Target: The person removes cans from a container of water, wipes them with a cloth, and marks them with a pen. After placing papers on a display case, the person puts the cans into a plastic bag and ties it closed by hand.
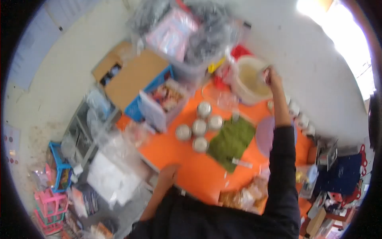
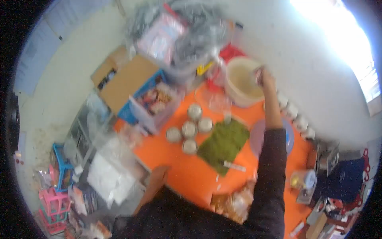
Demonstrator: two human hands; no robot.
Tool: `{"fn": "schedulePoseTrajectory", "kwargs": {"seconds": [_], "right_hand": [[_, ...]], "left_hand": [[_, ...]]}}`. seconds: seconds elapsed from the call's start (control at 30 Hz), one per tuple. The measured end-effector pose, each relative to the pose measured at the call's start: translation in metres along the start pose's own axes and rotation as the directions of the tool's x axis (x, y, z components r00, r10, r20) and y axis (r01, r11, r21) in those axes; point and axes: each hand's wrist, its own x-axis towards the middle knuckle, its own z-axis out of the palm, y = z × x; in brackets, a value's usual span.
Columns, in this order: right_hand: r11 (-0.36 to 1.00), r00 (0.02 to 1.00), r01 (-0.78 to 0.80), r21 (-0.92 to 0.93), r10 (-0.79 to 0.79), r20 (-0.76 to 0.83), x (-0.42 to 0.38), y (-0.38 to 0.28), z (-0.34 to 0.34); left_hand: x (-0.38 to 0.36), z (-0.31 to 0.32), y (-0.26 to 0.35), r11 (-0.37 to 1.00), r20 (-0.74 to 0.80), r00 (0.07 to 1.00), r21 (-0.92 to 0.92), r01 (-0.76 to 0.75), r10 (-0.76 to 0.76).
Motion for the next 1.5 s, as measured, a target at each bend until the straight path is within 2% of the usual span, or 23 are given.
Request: {"fn": "schedulePoseTrajectory", "kwargs": {"seconds": [0.03, 0.07, 0.13, 0.17, 0.23, 0.3, 0.37, 0.43, 0.53, 0.63, 0.67, 0.73, 0.77, 0.8, 0.83, 0.87, 0.93, 0.97, 1.0, 1.03, 1.1, 1.2, 1.5], "right_hand": [[0.991, 0.973, -0.024, 0.133, 0.054, -0.224, -0.004, 0.003, 0.0], [0.991, 0.975, -0.016, 0.135, 0.046, -0.218, -0.007, -0.001, -0.005], [0.969, 0.988, -0.056, -0.24, 0.089, 0.129, -0.063, -0.025, 0.007], [0.974, 0.98, 0.18, -0.139, -0.165, 0.112, -0.087, -0.019, 0.022], [0.619, 0.772, 0.599, -0.508, -0.613, 0.164, -0.154, -0.025, 0.043], [0.973, 0.929, 0.221, -0.068, -0.188, 0.318, -0.233, -0.03, 0.066], [0.81, 0.819, 0.489, -0.323, -0.299, 0.49, -0.309, -0.027, 0.086], [0.933, 0.773, 0.301, -0.196, -0.118, 0.624, -0.367, 0.003, 0.109], [0.913, 0.724, 0.31, -0.264, -0.047, 0.688, -0.423, 0.058, 0.135], [0.855, 0.731, 0.413, -0.314, -0.105, 0.674, -0.443, 0.096, 0.149], [0.84, 0.712, 0.468, -0.276, -0.173, 0.681, -0.44, 0.097, 0.15], [0.821, 0.692, 0.517, -0.243, -0.234, 0.683, -0.435, 0.102, 0.153], [0.962, 0.726, 0.254, -0.101, -0.121, 0.677, -0.432, 0.105, 0.154], [0.998, 0.727, -0.035, 0.049, -0.008, 0.687, -0.43, 0.099, 0.157], [0.996, 0.691, -0.086, -0.023, 0.076, 0.718, -0.43, 0.091, 0.156], [0.997, 0.694, -0.077, -0.025, 0.071, 0.716, -0.432, 0.085, 0.156], [0.993, 0.63, -0.067, -0.097, 0.117, 0.768, -0.436, 0.071, 0.162], [0.996, 0.689, -0.051, -0.07, 0.086, 0.72, -0.442, 0.064, 0.164], [0.997, 0.69, -0.046, -0.065, 0.079, 0.719, -0.444, 0.058, 0.17], [0.92, 0.778, 0.357, -0.161, -0.198, 0.597, -0.446, 0.05, 0.176], [0.679, 0.719, 0.668, -0.304, -0.486, 0.497, -0.449, 0.028, 0.176], [0.844, 0.691, 0.495, -0.206, -0.238, 0.682, -0.458, -0.036, 0.171], [0.87, 0.659, 0.447, -0.211, -0.16, 0.735, -0.475, -0.105, 0.159]], "left_hand": [[-0.017, -0.004, 0.006, 1.0, 0.026, 1.0, -0.026, 0.005, -0.005], [-0.02, 0.0, 0.005, 1.0, 0.015, 1.0, -0.024, 0.003, -0.003], [-0.027, 0.004, -0.001, 0.999, 0.1, 0.994, -0.03, -0.038, 0.04], [-0.028, 0.006, -0.001, 0.999, 0.093, 0.995, -0.031, -0.029, 0.032], [-0.036, 0.005, 0.001, 0.997, 0.012, 1.0, -0.072, -0.027, 0.028], [-0.04, 0.0, -0.001, 0.996, 0.04, 0.999, -0.088, -0.012, 0.016], [-0.046, -0.006, -0.001, 0.994, 0.069, 0.997, -0.106, -0.011, 0.018], [-0.053, -0.012, 0.001, 0.993, -0.06, 0.998, -0.115, 0.025, -0.032], [-0.068, -0.019, -0.009, 0.946, -0.09, 0.963, -0.23, 0.228, -0.254], [-0.074, -0.021, -0.03, 0.91, -0.077, 0.953, -0.329, 0.253, -0.292], [-0.07, -0.022, -0.036, 0.91, -0.078, 0.954, -0.331, 0.248, -0.289], [-0.056, -0.028, -0.041, 0.983, 0.02, 1.0, -0.182, 0.023, -0.02], [-0.048, -0.029, -0.041, 0.983, 0.023, 1.0, -0.185, 0.021, -0.017], [-0.036, -0.03, -0.036, 0.839, 0.2, 0.98, -0.533, 0.111, -0.002], [-0.029, -0.03, -0.032, 0.576, 0.353, 0.932, -0.78, 0.244, 0.082], [-0.028, -0.029, -0.03, 0.575, 0.348, 0.933, -0.784, 0.236, 0.091], [-0.023, -0.034, -0.02, 0.153, 0.43, 0.901, -0.888, 0.435, -0.062], [-0.023, -0.034, -0.013, 0.078, 0.405, 0.911, -0.909, 0.411, -0.074], [-0.021, -0.036, -0.004, 0.084, 0.403, 0.912, -0.909, 0.408, -0.07], [-0.021, -0.038, 0.003, 0.136, 0.347, 0.92, -0.918, 0.373, -0.183], [-0.024, -0.045, 0.012, 0.189, 0.277, 0.914, -0.921, 0.34, -0.297], [-0.03, -0.066, 0.029, 0.116, 0.189, 0.951, -0.968, 0.222, -0.247], [-0.024, -0.131, 0.091, 0.546, 0.127, 0.99, -0.827, 0.137, -0.056]]}}
